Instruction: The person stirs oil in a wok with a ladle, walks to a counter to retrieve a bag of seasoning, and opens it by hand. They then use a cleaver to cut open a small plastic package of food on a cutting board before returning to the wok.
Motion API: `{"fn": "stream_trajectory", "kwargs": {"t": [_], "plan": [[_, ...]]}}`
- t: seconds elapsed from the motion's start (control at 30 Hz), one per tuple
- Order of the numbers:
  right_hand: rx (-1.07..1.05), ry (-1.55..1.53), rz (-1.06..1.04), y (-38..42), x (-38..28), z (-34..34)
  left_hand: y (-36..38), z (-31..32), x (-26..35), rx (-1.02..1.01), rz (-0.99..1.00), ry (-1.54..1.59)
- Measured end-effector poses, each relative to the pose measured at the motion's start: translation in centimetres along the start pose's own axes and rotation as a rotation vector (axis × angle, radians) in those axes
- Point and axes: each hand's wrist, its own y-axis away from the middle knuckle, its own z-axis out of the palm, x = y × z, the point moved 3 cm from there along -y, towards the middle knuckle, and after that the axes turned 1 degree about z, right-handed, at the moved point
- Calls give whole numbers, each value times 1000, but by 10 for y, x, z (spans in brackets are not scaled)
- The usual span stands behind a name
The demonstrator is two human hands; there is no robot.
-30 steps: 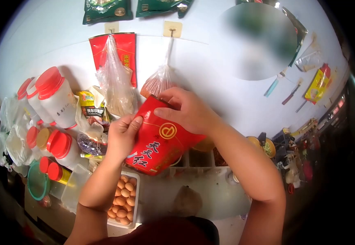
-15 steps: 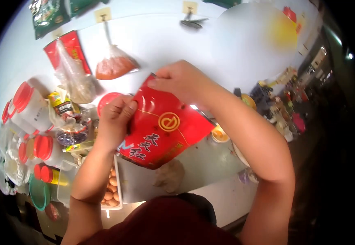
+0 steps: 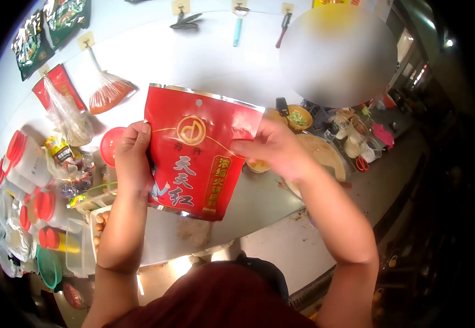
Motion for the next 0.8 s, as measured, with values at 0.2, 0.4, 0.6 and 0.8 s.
{"fn": "stream_trajectory", "kwargs": {"t": [0.2,0.4,0.6,0.8], "plan": [[-25,262,-313,55,-34,-53,54,35,-34,-742,-15,472],[-387,592,-400,91,-34,-51,87,149,-100,-1187,16,-5],[-198,382,-223,126,-18,-107,119,187,-118,-1094,-180,-129],[86,-16,446,144,-25,-159,127,199,-119,-1009,-123,-583]]}}
